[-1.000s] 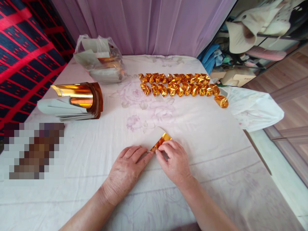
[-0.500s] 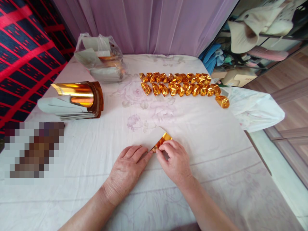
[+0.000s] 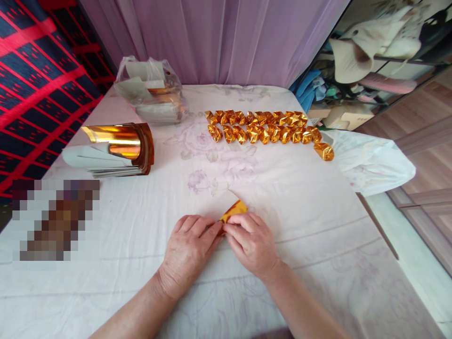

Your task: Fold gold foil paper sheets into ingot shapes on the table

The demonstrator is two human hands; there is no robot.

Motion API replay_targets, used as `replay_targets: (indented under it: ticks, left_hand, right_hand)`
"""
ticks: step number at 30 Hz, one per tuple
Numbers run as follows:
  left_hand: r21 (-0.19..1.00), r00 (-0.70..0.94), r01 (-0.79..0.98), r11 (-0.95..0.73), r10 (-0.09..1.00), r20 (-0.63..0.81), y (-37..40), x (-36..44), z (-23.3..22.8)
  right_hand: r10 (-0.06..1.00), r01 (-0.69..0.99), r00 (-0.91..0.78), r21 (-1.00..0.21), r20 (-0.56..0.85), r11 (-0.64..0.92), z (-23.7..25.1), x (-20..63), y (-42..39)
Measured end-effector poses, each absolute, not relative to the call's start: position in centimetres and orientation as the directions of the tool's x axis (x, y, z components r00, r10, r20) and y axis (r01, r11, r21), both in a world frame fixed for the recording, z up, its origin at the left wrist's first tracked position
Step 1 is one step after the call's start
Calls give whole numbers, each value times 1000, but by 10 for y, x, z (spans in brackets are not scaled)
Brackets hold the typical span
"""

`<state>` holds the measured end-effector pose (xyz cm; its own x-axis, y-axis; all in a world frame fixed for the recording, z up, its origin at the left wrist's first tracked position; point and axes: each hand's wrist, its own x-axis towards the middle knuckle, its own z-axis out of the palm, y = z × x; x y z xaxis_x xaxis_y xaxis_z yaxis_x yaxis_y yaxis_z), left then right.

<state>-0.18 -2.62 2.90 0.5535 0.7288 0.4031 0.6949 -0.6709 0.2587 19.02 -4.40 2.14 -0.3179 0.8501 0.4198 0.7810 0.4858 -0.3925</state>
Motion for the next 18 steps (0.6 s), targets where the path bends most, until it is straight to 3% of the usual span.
replay_targets:
  ticks: [12,18]
  left_hand:
    - [217,583,663,-716,676,451,-21,-13,27]
    - [236,575,665,-708,688,442,-21,-18,28]
  right_hand:
    - [888,828,-303,-366,346,425,14,218,-31]
    - [862,788,-350,-383,366,482,17,223,-31]
